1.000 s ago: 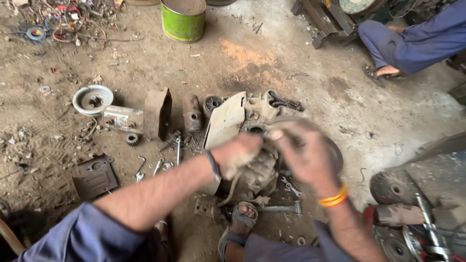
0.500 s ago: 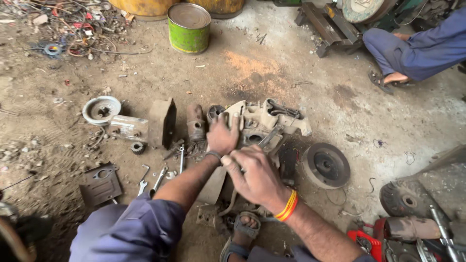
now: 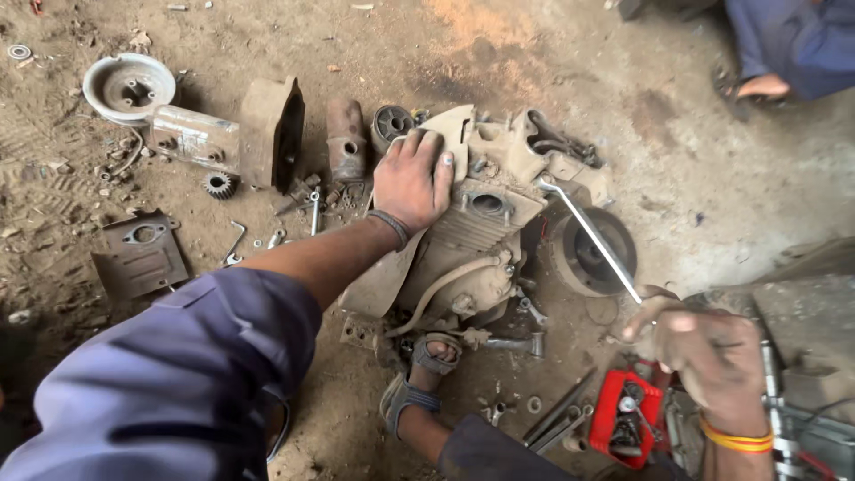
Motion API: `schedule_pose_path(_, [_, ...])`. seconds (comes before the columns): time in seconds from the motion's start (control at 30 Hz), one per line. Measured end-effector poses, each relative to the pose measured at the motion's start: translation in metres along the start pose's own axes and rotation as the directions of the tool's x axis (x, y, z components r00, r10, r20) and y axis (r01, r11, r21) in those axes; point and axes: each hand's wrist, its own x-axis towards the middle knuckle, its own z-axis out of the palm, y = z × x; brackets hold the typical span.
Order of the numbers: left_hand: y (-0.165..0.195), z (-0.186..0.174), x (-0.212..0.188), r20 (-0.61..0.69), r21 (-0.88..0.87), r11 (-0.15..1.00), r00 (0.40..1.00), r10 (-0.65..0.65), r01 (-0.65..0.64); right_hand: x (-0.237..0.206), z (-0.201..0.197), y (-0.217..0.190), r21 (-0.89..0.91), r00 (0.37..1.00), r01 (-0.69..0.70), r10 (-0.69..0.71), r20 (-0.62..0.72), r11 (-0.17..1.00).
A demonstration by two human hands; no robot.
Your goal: The person sits on the workshop floor repairing a small engine, using wrenches to loosen and remove bolts from the engine casing and cylinder head. They reposition the engine, handle removed parts and fasteners, and continue loosening components with the wrenches by hand.
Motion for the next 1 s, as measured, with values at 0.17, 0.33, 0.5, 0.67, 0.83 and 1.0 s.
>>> schedule_pose_path(0.17, [0.008,-0.005,0.003,0.002,0.005,0.999,0.999,-0.041,0.041,0.017,0.044,-0.036,-0.959,0.973,-0.166,-0.118,-0.197,0.229])
schedule_pose_path(0.33, [-0.001,-0.003,0.010,0.071,0.028,1.000,0.997,-0.004,0.002,0.070,0.111,-0.022,-0.979,0.944,-0.201,-0.265,-0.196,0.008])
schedule_pose_path(0.5, [-0.003,-0.003,0.015,0.210,-0.001,0.999,0.977,-0.045,0.046,0.097,0.071,0.026,-0.919,0.913,-0.395,-0.114,-0.392,-0.002])
schedule_pose_path(0.67, [-0.001,-0.009,0.018,0.189,-0.020,0.999,0.982,-0.026,0.031,0.127,0.024,0.056,-0.979,0.853,-0.195,-0.482,-0.200,0.062])
schedule_pose_path(0.83, [-0.005,-0.011,0.017,0.163,-0.075,0.997,0.987,-0.002,0.015,0.130,0.004,0.043,-0.939,0.942,-0.243,-0.174,-0.288,0.242])
schedule_pose_path(1.0, [-0.008,-0.008,0.015,0.159,-0.089,0.996,0.987,0.015,0.000,0.134,-0.007,0.030,-0.785,0.932,-0.337,0.065,-0.357,0.519])
